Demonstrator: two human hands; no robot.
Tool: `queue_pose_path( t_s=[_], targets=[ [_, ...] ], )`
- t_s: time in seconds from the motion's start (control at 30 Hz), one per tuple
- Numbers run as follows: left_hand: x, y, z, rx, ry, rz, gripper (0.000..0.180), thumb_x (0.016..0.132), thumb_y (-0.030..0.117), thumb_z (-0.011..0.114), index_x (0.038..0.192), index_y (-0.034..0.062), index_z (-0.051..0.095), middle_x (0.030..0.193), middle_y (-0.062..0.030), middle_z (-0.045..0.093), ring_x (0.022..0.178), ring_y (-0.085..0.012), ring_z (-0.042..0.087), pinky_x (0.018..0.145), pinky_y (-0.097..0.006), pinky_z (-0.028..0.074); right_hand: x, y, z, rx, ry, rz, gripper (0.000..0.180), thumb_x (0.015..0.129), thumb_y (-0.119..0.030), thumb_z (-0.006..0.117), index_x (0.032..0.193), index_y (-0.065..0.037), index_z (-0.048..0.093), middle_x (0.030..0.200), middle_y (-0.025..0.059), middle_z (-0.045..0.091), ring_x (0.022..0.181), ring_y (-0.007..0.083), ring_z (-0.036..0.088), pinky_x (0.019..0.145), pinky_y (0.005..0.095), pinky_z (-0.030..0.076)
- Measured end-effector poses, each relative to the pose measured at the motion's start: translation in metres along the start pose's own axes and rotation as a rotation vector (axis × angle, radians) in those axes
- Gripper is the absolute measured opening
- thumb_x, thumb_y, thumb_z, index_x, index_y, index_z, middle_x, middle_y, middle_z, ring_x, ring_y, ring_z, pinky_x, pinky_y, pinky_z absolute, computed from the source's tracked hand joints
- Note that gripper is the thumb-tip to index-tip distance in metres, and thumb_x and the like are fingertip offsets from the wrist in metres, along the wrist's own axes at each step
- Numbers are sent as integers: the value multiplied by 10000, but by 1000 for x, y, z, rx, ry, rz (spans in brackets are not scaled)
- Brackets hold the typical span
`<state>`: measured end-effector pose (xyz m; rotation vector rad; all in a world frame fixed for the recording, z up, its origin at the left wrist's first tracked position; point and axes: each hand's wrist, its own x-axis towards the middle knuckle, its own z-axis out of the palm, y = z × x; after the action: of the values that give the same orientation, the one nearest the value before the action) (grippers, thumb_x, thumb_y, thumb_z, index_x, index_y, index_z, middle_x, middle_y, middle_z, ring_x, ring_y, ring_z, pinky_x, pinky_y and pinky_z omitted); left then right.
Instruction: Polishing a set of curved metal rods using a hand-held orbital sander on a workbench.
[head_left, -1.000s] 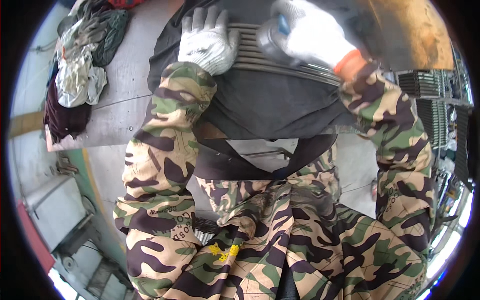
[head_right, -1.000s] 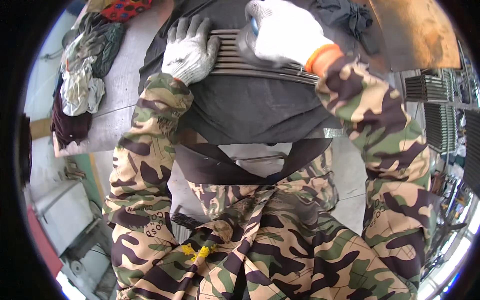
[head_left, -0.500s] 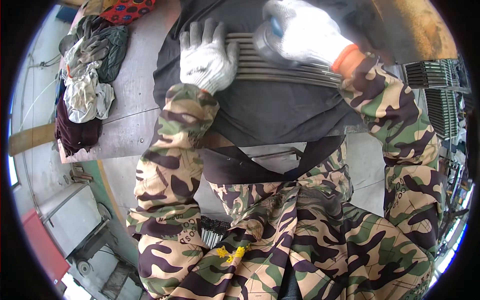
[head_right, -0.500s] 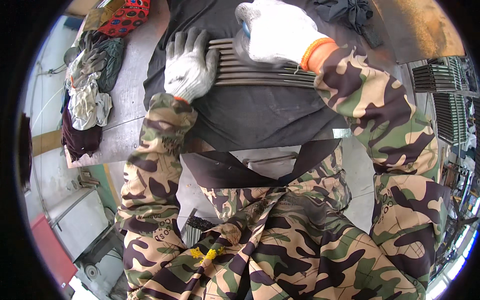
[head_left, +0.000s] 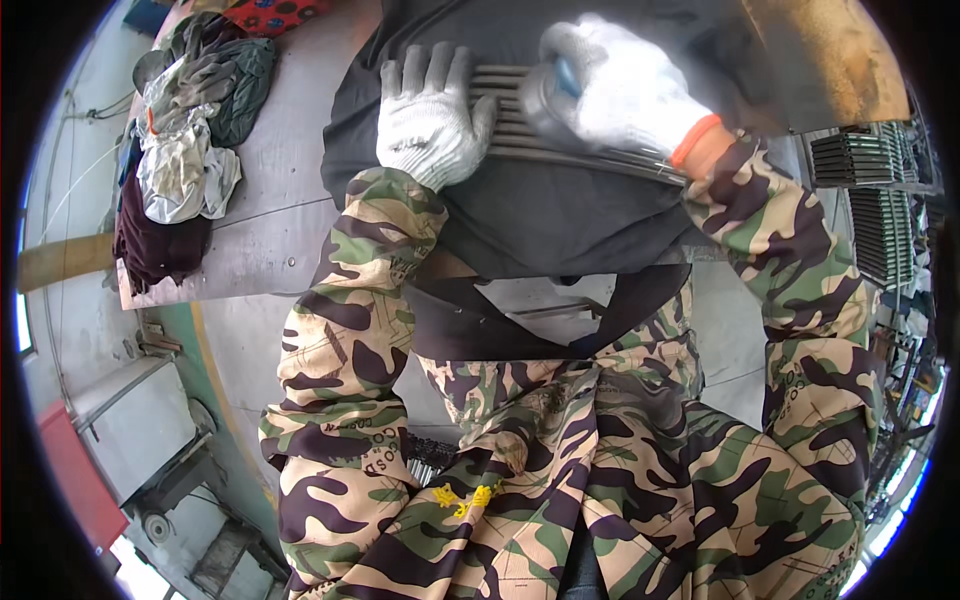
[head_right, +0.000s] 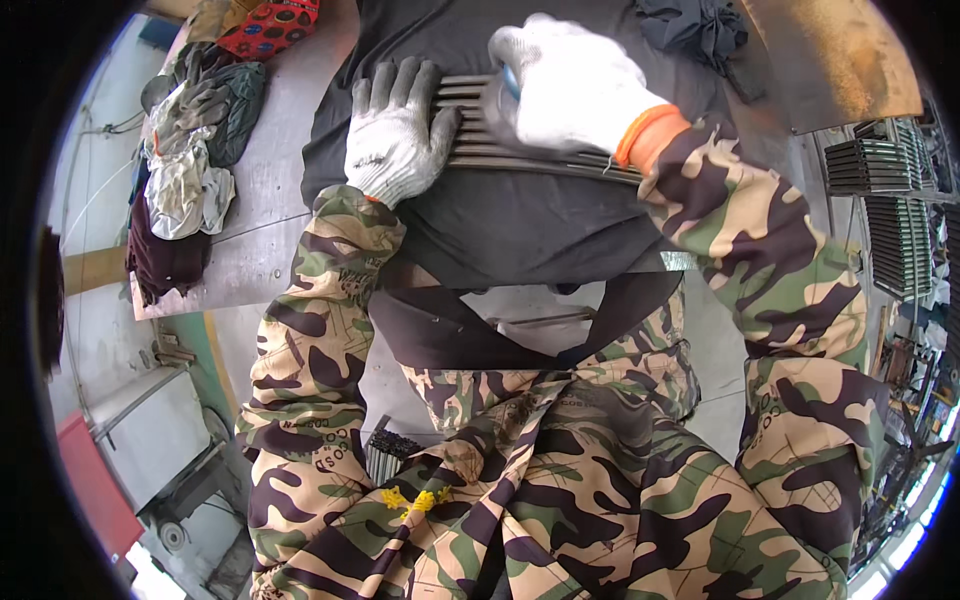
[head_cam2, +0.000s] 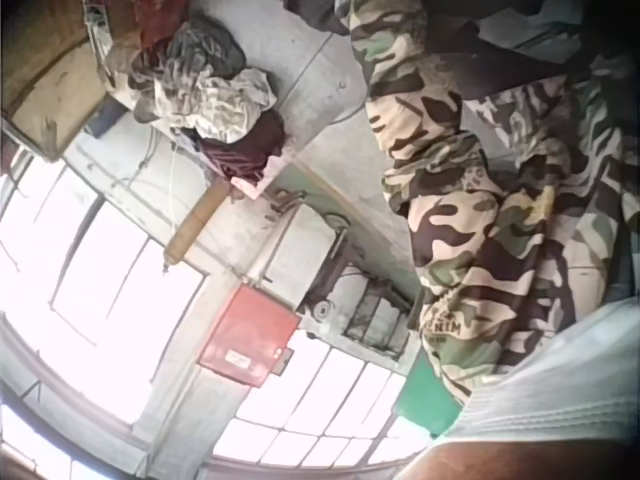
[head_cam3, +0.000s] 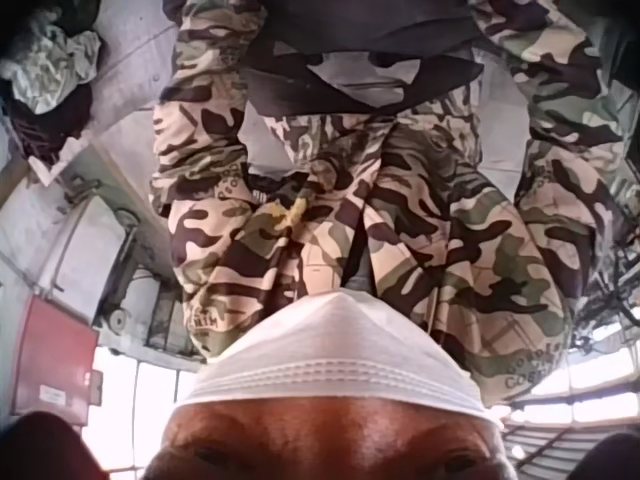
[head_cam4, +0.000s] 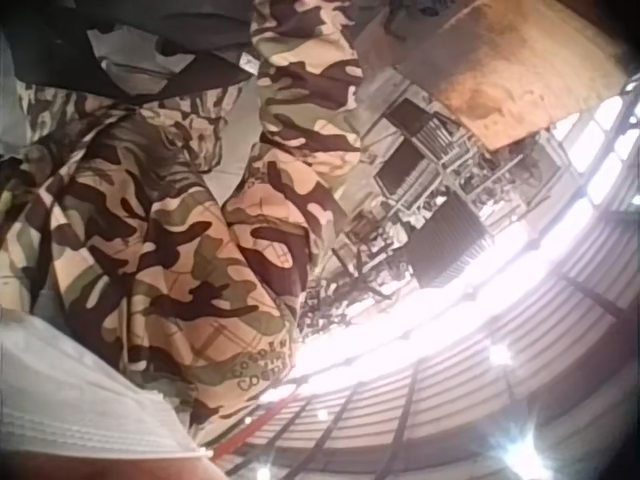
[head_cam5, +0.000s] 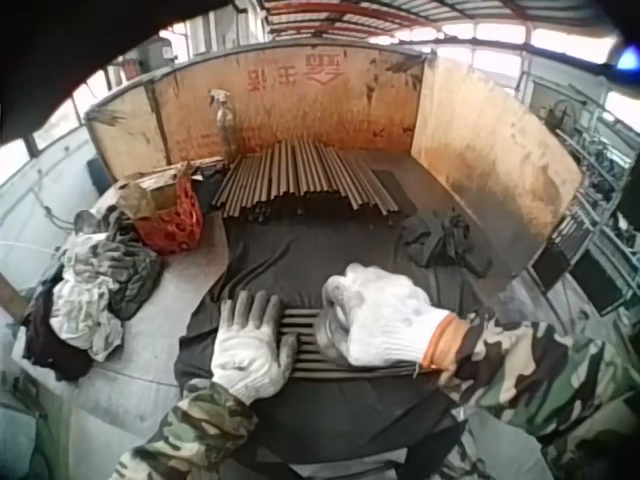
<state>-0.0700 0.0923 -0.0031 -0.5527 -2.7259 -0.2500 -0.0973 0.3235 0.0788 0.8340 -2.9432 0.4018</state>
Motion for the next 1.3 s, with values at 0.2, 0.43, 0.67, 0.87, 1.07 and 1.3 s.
queue_pose_path(
  t_s=[0.2,0.43,0.67,0.87,1.07,1.3],
  targets=[
    [-2,-8,8,30,5,-11,512,968,363,629,1368,45,612,1397,-162,620,1279,-378,547,1106,-547,398,-16,4,15,47,73,-124,303,945,-294,635,1169,-109,720,1087,195,703,1063,408,716,924,519,589],
    [10,-18,23,80,-1,-35,471,983,363,621,1341,57,641,1334,-138,655,1267,-357,568,1103,-524,409,-8,3,20,6,76,-128,308,926,-310,694,1178,-134,674,1082,148,697,1049,379,711,911,484,586],
    [4,-16,22,68,21,-23,487,992,384,609,1351,56,635,1308,-140,656,1263,-354,565,1102,-514,408,-9,15,19,-15,3,-80,306,931,-293,657,1190,-135,702,1111,174,701,1081,393,716,933,503,585],
    [-5,-12,15,64,53,-4,476,983,372,612,1332,49,635,1300,-138,653,1248,-355,562,1090,-519,408,4,14,13,-9,6,-66,313,936,-289,638,1182,-118,729,1064,192,703,1036,406,729,903,519,593],
    [10,-21,13,114,1,-64,462,987,370,602,1321,55,642,1309,-127,656,1241,-354,570,1086,-524,416,-3,0,7,51,5,-75,328,926,-275,641,1205,-128,729,1163,209,714,1080,426,722,924,526,592],
    [31,-31,22,189,-5,-130,489,1005,421,564,1307,49,662,1329,-128,660,1258,-354,571,1087,-513,420,-6,5,11,42,38,-86,303,930,-273,640,1193,-152,731,1109,201,694,1053,420,717,928,513,589]
  ],
)
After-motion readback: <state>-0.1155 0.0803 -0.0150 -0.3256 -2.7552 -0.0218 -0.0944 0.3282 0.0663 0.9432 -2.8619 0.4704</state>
